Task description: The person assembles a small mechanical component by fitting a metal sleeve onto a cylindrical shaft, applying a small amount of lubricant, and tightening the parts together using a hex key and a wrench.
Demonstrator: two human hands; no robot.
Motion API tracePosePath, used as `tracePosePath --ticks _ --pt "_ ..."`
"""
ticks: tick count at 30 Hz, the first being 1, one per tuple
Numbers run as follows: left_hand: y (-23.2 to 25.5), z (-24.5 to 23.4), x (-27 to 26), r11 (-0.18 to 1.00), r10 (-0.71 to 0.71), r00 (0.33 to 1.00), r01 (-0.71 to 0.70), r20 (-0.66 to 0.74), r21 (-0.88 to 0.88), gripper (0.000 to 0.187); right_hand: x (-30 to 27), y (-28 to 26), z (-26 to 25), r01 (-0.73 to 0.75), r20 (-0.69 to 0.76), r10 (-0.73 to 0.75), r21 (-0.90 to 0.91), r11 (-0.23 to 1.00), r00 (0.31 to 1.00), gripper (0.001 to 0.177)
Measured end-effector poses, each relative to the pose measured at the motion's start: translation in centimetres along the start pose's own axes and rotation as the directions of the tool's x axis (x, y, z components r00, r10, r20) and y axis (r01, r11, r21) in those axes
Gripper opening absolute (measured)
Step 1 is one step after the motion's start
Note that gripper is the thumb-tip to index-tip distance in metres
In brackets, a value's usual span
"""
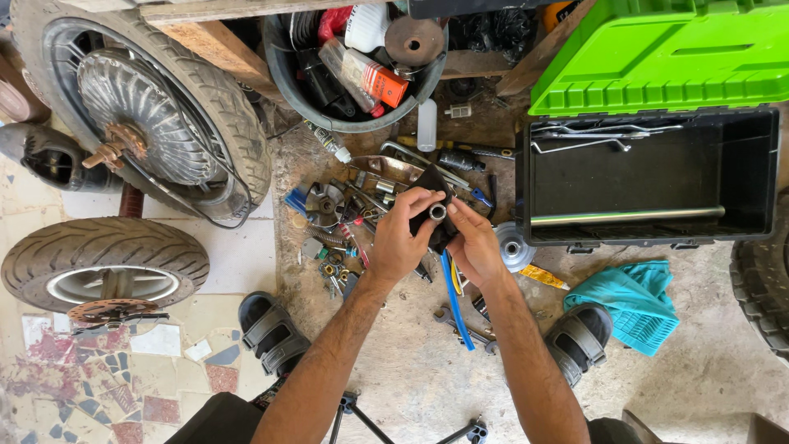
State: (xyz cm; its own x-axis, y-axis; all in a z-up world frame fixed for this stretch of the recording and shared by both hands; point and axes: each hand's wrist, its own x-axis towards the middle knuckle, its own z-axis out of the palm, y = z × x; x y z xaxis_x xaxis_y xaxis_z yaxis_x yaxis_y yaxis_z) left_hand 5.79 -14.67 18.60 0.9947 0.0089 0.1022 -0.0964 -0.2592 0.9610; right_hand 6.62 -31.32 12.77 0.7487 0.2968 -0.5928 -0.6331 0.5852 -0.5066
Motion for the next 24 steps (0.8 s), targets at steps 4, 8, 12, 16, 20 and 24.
tracePosePath --ticks 4,8,12,16,20,24 --pt "0.1 -0.4 0.2 0.993 -0.066 0.996 0.071 0.053 -0.097 0.047 -0.2 -1.1 0.8 -0.041 0.119 0.037 0.031 0.999 0.992 0.036" --pt "0.3 -0.3 0.2 0.974 -0.069 0.988 0.097 0.136 -0.204 0.046 0.0 -1.2 -0.2 -0.054 0.121 0.044 0.084 0.995 0.992 0.028" --pt "0.5 -0.1 -0.2 0.981 -0.073 0.983 0.101 0.168 -0.164 0.045 0.5 -0.6 -1.1 -0.045 0.121 0.032 0.105 0.993 0.992 0.02" --pt "0.3 0.4 -0.5 0.991 0.031 0.977 -0.059 0.213 0.123 0.05 0.7 0.1 -1.4 -0.082 0.032 0.081 0.023 0.996 0.996 0.03" --pt "-0.3 0.9 -0.7 0.99 0.06 0.965 -0.09 0.256 0.109 0.048 1.3 1.3 -1.9 -0.132 0.057 0.126 0.115 0.985 0.99 0.033" --pt "-0.6 0.8 -1.0 0.987 0.068 0.959 -0.105 0.276 0.124 0.048 1.2 1.3 -1.7 -0.17 -0.014 0.171 0.058 0.984 0.985 0.035"
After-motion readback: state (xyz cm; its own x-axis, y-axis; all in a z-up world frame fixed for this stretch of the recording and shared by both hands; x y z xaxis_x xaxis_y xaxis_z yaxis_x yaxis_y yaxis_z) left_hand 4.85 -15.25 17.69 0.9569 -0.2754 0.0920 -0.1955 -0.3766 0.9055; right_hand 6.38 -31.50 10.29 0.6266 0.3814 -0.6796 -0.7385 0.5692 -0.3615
